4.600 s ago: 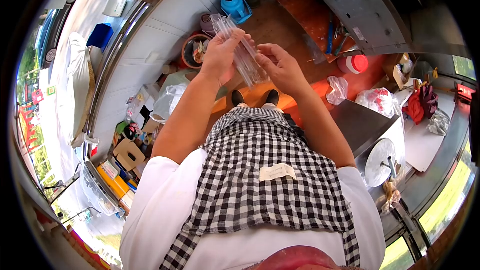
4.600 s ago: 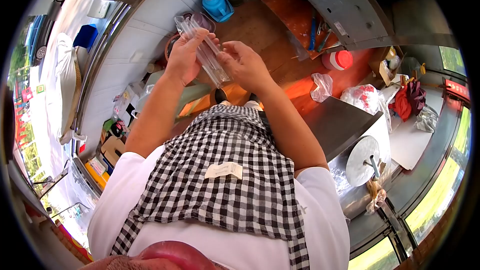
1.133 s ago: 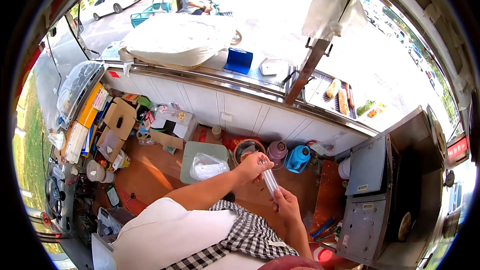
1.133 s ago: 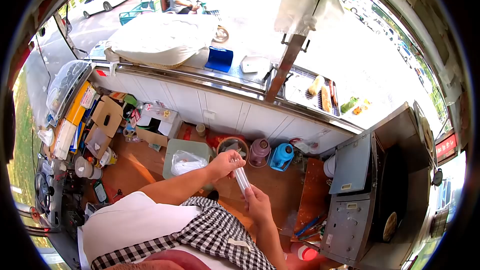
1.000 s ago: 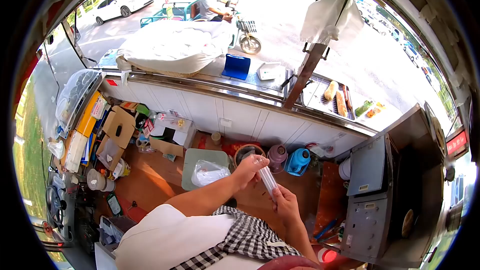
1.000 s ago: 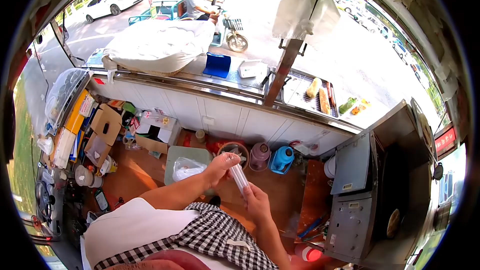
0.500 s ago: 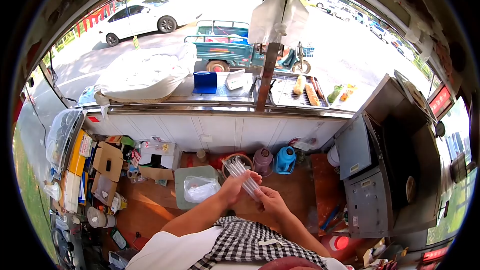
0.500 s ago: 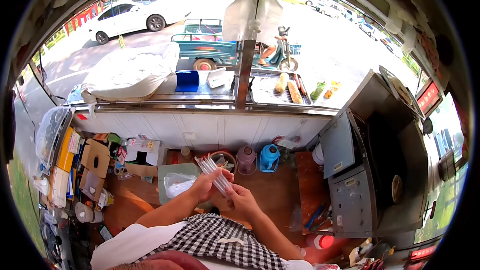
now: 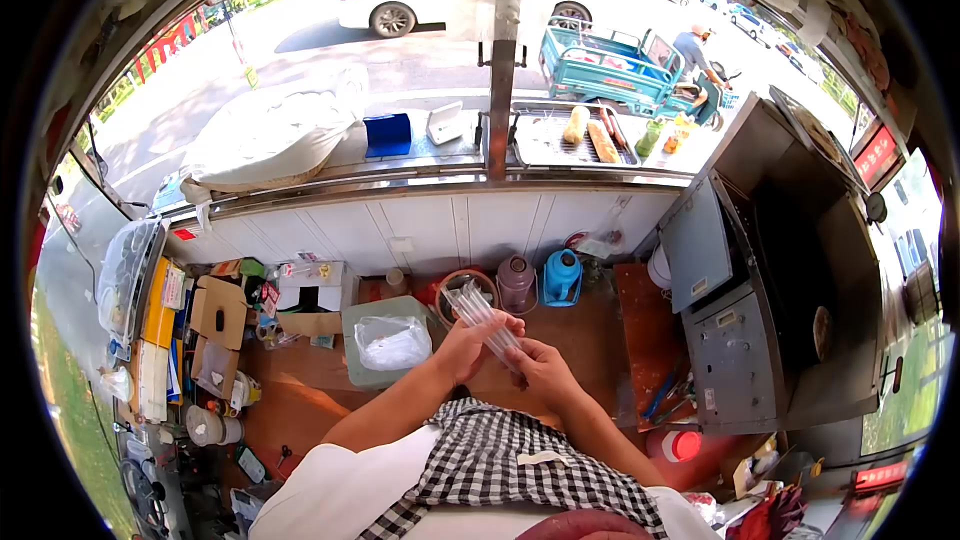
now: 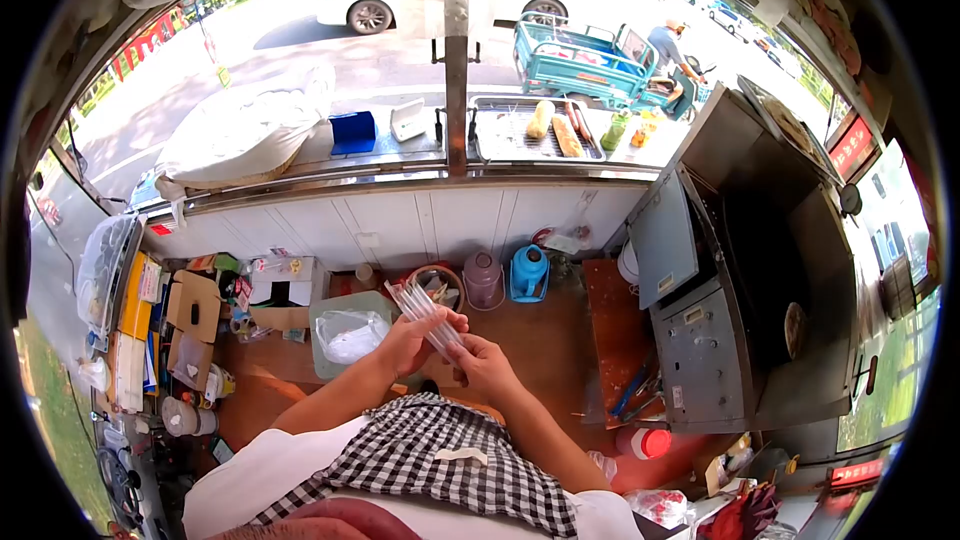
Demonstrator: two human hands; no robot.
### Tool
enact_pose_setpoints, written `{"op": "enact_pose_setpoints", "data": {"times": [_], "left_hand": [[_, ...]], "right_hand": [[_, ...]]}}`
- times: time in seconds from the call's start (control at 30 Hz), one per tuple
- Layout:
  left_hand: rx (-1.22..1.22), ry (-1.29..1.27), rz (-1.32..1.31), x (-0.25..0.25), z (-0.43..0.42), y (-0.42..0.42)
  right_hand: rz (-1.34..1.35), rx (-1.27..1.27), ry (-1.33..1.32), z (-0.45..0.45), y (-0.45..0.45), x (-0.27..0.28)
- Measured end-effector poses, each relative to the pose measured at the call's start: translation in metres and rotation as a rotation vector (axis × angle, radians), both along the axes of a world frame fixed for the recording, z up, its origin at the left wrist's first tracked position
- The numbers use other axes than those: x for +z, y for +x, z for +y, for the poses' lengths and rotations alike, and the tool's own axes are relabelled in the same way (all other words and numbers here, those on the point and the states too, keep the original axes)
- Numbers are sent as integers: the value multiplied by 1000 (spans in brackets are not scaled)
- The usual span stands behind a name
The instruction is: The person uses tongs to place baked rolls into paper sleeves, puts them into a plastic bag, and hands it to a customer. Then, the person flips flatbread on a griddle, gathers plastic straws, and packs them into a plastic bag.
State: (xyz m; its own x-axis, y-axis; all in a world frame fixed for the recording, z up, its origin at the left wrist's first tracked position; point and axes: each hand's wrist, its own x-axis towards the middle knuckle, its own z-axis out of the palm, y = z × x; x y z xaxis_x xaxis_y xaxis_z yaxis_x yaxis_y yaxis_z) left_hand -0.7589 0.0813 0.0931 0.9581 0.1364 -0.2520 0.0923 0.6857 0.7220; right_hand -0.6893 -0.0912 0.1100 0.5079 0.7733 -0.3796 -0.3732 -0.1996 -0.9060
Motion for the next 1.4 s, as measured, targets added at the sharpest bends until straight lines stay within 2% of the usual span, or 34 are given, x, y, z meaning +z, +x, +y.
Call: {"op": "enact_pose_setpoints", "data": {"times": [0.23,0.37,0.63,0.7,0.77,0.87,0.9,0.97,1.0,1.1,1.17,1.23,1.3,1.4], "left_hand": [[-22,-122,68,1,-18,-7],[16,-64,107,1,-27,-9],[-161,-2,192,-17,-37,-20],[-173,57,138,-32,-39,-20],[-178,86,155,-43,-40,-24],[-209,166,120,-55,-32,-30],[-252,200,161,-39,-22,-35],[-334,88,93,-59,-5,-38],[-259,178,101,-74,3,-41],[-72,283,349,-117,42,-57],[113,479,451,-151,76,-73],[265,897,610,-187,110,-89],[341,1140,668,-227,144,-106],[301,1282,800,-258,182,-113]], "right_hand": [[35,0,-48,-16,-1,0],[61,69,-78,-25,0,-10],[122,160,-109,-29,-7,-10],[106,187,-114,-29,-8,-19],[212,143,-158,-26,-14,-13],[213,219,-151,-32,-4,-47],[218,200,-134,-29,-3,-53],[163,172,-218,-17,-1,-47],[140,152,-254,-11,0,-47],[151,89,-318,5,5,-55],[205,56,-315,21,7,-63],[226,61,-343,38,10,-71],[226,57,-368,59,12,-78],[201,71,-382,89,15,-90]]}}
